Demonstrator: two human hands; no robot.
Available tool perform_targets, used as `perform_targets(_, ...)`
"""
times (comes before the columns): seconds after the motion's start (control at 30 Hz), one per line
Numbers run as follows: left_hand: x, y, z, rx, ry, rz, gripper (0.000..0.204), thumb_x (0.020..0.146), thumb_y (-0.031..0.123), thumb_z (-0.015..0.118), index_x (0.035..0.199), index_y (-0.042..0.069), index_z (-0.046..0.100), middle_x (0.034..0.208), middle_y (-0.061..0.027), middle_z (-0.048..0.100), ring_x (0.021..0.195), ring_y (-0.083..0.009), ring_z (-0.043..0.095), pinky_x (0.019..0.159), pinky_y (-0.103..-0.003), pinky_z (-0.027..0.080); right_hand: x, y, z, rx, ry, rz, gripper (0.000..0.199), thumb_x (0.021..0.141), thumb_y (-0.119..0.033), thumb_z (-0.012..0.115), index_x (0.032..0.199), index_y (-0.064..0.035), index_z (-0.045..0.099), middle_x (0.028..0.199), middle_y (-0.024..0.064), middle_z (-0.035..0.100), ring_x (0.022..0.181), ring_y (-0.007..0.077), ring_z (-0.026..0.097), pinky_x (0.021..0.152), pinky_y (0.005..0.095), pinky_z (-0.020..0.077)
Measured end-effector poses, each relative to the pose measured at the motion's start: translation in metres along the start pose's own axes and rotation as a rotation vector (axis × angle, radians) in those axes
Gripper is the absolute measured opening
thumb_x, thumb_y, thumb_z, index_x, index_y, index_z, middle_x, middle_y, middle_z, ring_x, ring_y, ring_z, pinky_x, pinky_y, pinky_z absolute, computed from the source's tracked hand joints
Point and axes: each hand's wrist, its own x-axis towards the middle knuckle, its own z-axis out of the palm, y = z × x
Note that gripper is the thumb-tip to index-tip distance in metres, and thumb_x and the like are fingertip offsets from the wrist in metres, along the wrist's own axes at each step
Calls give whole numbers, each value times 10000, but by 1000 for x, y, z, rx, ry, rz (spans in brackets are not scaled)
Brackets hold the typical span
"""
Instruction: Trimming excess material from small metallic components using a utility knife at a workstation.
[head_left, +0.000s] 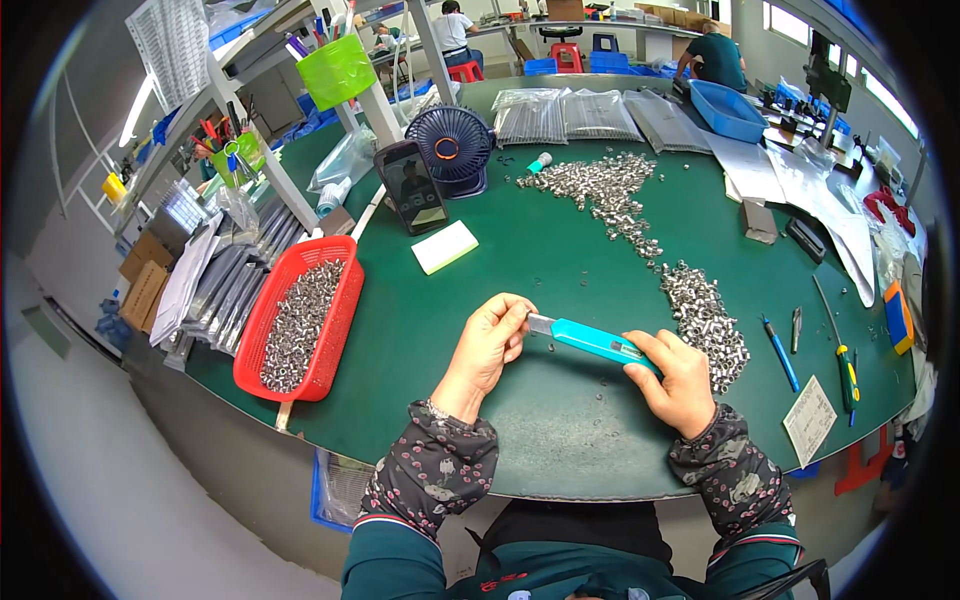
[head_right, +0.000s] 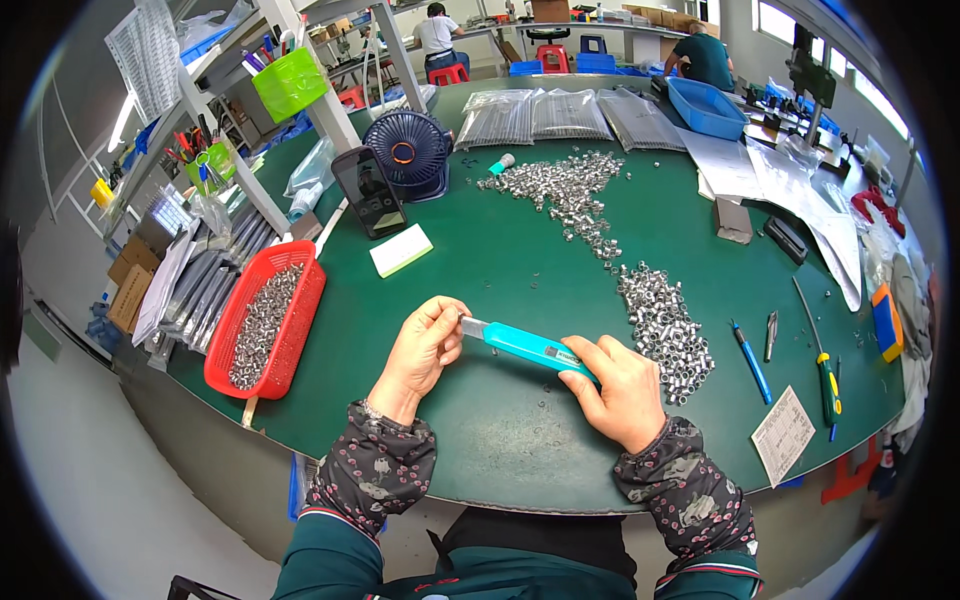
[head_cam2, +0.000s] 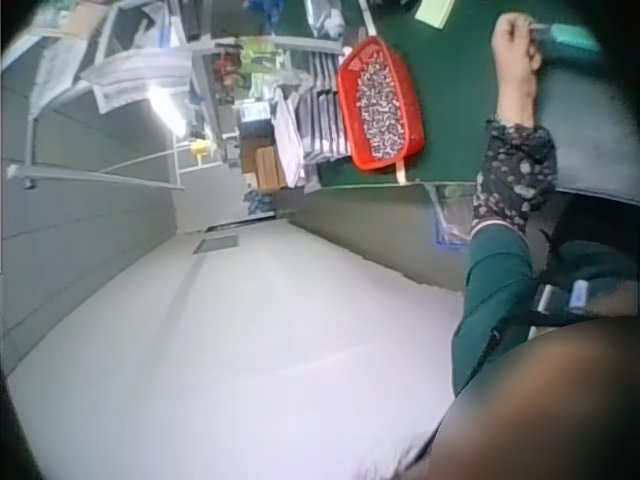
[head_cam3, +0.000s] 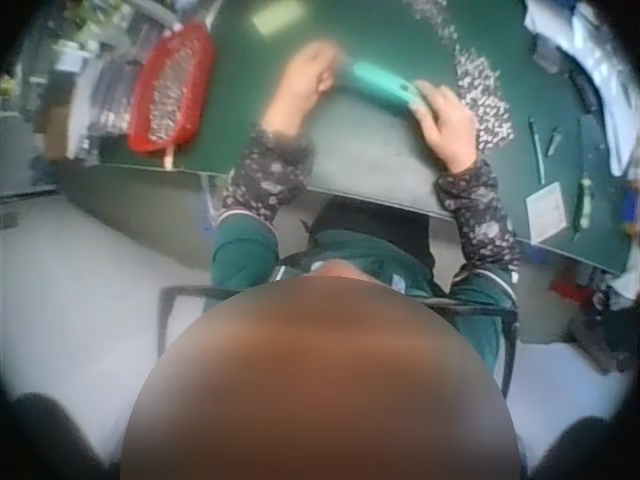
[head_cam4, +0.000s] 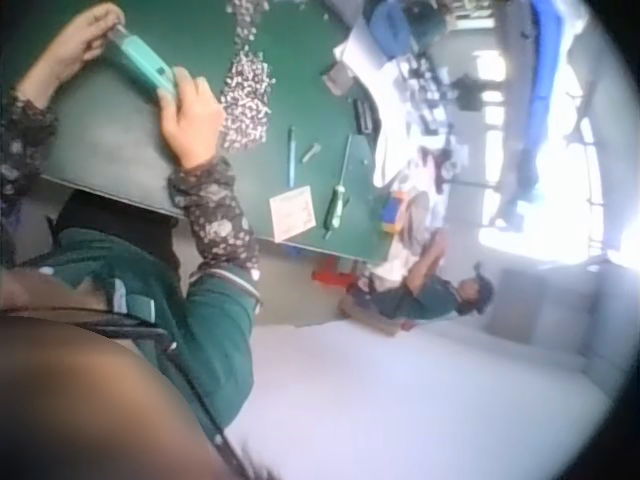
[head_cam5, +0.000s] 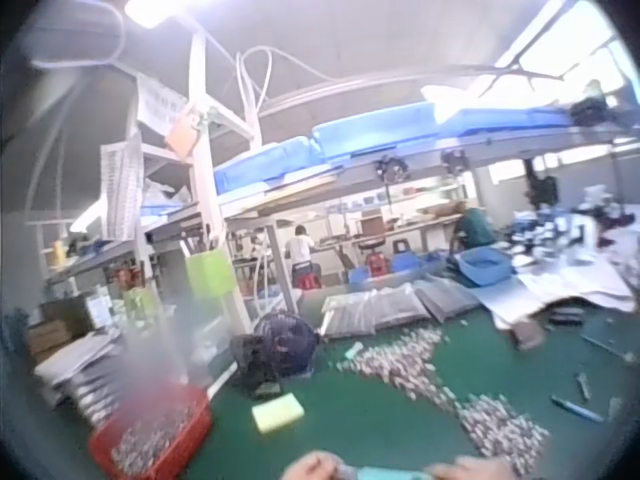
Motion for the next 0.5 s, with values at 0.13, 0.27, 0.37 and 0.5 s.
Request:
perform_targets(0.13, -1, 1, 0, 46, 31, 5, 147, 863, 182, 499, 827, 41, 522, 632, 38, 416, 478, -7, 332, 374, -135, 261, 0, -1, 1, -58, 18, -19, 254, 714, -202, 613, 945, -102, 573, 626, 65, 445, 512, 233, 485, 453, 337, 376)
perform_targets(0.27, -1, 2, 2, 57, 38, 6, 143, 863, 187, 498, 821, 52, 520, 624, 45, 405, 477, -5, 328, 377, -137, 261, 0, -2, 1, -77, 26, -31, 258, 712, -203, 615, 946, -105, 571, 626, 63, 443, 516, 228, 486, 453, 334, 376)
perform_targets(0.37, -1, 0, 1, 74, 56, -15, 149, 860, 204, 505, 808, 64, 515, 610, 50, 395, 474, -5, 325, 379, -141, 263, 0, -2, 1, -102, 28, -38, 262, 709, -205, 617, 947, -105, 569, 624, 61, 438, 517, 225, 484, 454, 334, 377)
perform_targets(0.5, -1, 0, 1, 73, 65, -23, 161, 856, 218, 512, 784, 74, 506, 593, 49, 389, 458, -9, 317, 378, -144, 260, 0, -2, 0, -122, 24, -45, 268, 702, -203, 621, 946, -105, 567, 624, 61, 433, 515, 221, 481, 455, 333, 377)
